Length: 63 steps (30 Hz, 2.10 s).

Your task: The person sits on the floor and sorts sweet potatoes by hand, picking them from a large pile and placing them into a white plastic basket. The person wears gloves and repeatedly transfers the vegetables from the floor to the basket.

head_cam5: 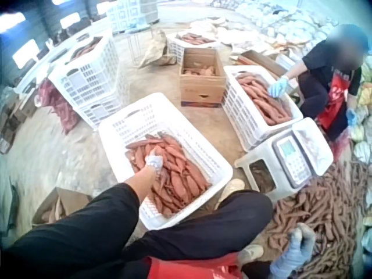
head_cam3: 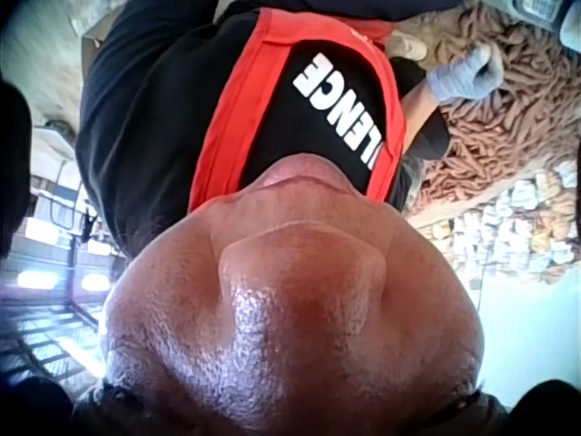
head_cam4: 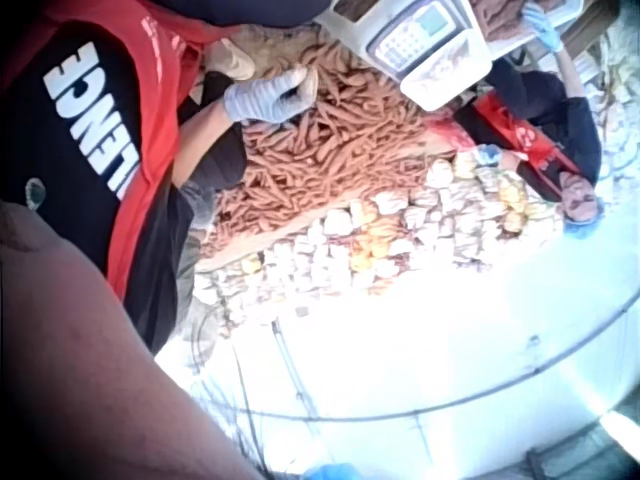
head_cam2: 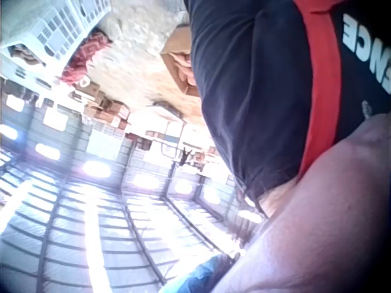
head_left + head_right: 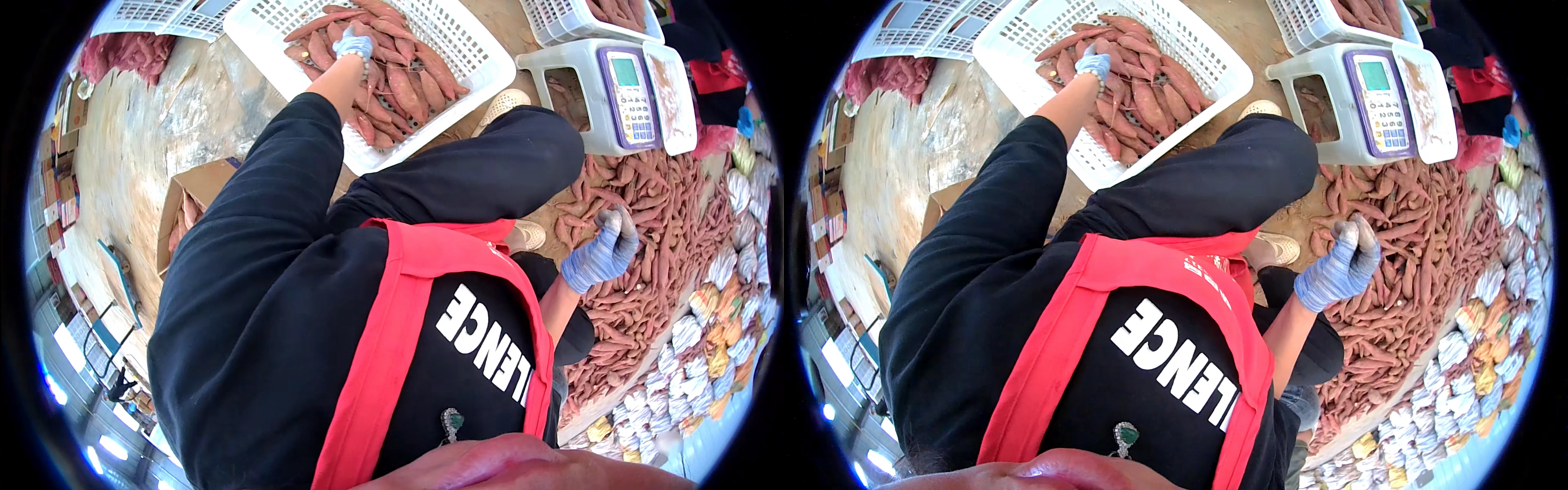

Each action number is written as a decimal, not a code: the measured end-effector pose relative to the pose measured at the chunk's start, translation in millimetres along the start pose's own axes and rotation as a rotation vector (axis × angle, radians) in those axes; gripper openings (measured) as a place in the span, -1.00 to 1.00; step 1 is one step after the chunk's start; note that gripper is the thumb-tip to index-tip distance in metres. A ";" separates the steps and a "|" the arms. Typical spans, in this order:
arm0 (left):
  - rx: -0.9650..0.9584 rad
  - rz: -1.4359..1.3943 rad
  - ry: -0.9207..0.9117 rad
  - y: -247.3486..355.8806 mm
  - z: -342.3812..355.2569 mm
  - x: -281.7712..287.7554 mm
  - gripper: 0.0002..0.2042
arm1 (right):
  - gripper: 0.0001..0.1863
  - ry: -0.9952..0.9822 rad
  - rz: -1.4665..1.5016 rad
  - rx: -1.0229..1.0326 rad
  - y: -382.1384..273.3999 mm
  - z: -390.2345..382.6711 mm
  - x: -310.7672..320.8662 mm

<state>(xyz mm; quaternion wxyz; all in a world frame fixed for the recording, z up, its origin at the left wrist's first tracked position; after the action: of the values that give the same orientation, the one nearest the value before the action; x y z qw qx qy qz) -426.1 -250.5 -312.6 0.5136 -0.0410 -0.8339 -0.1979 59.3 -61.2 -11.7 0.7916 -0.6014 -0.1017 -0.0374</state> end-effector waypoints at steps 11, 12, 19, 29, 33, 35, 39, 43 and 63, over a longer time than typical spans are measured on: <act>-0.362 -1.313 0.317 135.2 -77.7 129.2 -0.71 | -0.79 -0.033 -0.401 -0.354 211.9 9.4 59.5; -0.479 -1.383 0.241 179.1 -104.4 136.8 -0.72 | -0.73 -0.046 -0.489 -0.549 270.0 1.8 83.9; -0.969 -1.454 -0.703 429.8 -312.1 99.5 -0.50 | -0.57 -0.370 -1.004 -1.044 431.2 -114.4 134.6; -0.200 -1.407 -0.951 433.2 -295.8 -27.3 -0.66 | -0.78 -0.660 -0.727 -0.242 347.0 -68.2 -79.6; -0.255 -1.362 -1.037 446.8 -306.7 -29.0 -0.66 | -0.76 -0.791 -1.053 -0.149 369.1 -81.8 -109.5; -0.398 -1.204 -1.044 440.5 -306.1 -40.4 -0.65 | -0.73 -0.789 -1.117 -0.135 371.6 -78.4 -110.0; -0.236 -1.232 -1.171 437.5 -326.1 -47.7 -0.63 | -0.67 -0.720 -1.244 -0.210 390.9 -70.6 -98.2; -0.322 -1.061 -1.362 434.0 -325.4 -54.4 -0.66 | -0.60 -0.883 -1.254 -0.300 411.3 -88.8 -92.5; -0.224 -1.171 -1.196 432.3 -334.6 -75.8 -0.61 | -0.69 -0.402 -0.819 -0.698 380.9 -80.2 31.1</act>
<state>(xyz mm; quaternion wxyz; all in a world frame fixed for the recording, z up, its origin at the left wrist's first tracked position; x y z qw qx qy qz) 8.1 32.3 -122.5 -0.2072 0.2493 -0.8274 -0.4586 168.1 -31.9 -385.6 0.4323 -0.7339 -0.4564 -0.2573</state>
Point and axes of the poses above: each hand's wrist, its own z-axis towards the middle knuckle, its own x-axis out of the back of the hand, y = z × x, the point moved 9 cm from there along z, towards the middle knuckle, and after that the axes turned 4 degrees about -x, right-handed, at the moved point
